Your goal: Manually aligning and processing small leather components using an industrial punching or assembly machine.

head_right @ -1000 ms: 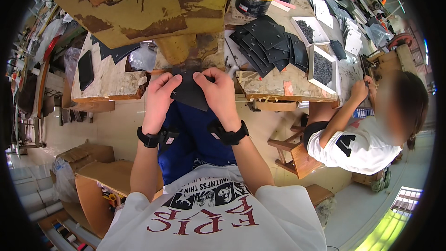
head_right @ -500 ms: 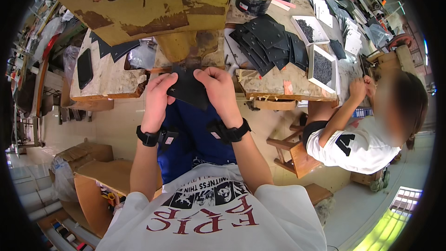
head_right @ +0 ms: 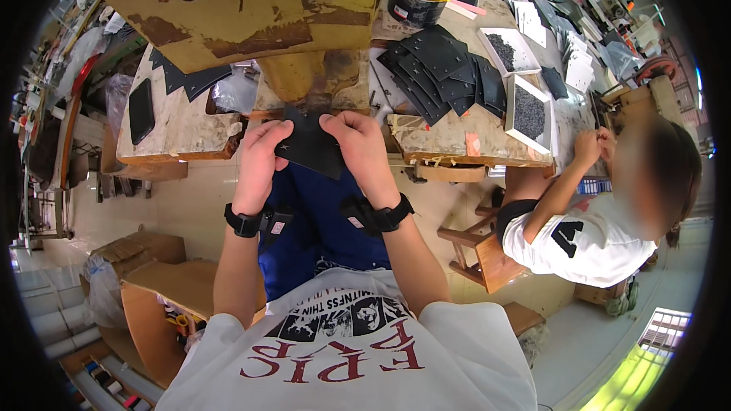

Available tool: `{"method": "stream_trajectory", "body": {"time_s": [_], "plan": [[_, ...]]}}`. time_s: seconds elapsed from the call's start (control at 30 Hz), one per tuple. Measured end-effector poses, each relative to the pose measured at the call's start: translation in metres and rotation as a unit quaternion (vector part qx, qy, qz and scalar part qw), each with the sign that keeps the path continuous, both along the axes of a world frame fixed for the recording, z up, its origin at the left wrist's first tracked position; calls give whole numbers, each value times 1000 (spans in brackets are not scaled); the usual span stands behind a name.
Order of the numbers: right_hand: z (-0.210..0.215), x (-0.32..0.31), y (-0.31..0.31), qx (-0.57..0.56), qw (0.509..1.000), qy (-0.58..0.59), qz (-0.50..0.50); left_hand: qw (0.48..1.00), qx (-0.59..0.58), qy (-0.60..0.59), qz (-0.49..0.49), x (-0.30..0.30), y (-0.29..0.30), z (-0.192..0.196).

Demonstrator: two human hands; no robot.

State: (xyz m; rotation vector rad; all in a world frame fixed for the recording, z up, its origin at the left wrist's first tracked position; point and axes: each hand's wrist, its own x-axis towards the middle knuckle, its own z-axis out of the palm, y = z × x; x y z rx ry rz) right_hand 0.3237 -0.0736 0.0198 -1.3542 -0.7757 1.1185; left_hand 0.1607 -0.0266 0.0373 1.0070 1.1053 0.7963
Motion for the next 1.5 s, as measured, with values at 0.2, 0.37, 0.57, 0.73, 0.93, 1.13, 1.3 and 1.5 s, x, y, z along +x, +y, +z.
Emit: {"method": "stream_trajectory", "body": {"time_s": [0.2, 0.37, 0.57, 0.73, 0.93, 1.13, 1.3, 1.5], "plan": [[0, 0, 0, 45, 992, 117, 27, 994, 5, -103, -26, -7, 7, -11], [-5, 6, -3, 5, 978, 202, 51, 995, -14, -96, -7, -4, 6, -7], [-13, 9, -1, 4, 986, 155, 62, 994, 1, -101, -44, -10, 9, -13], [-4, 9, -3, -28, 987, 148, 62, 994, 1, -99, -40, -10, 8, -9], [-4, 7, -7, 66, 990, 109, 59, 987, 59, -127, -76, -9, 1, -14], [-7, 5, -26, 116, 992, 30, 32, 989, 91, -88, -81, -15, -14, -24], [-8, 9, -32, 111, 991, -11, 74, 982, 143, -22, -123, -15, -18, -23], [-2, 2, -17, 91, 993, -49, 50, 984, 161, -25, -67, -3, -4, -17]]}}
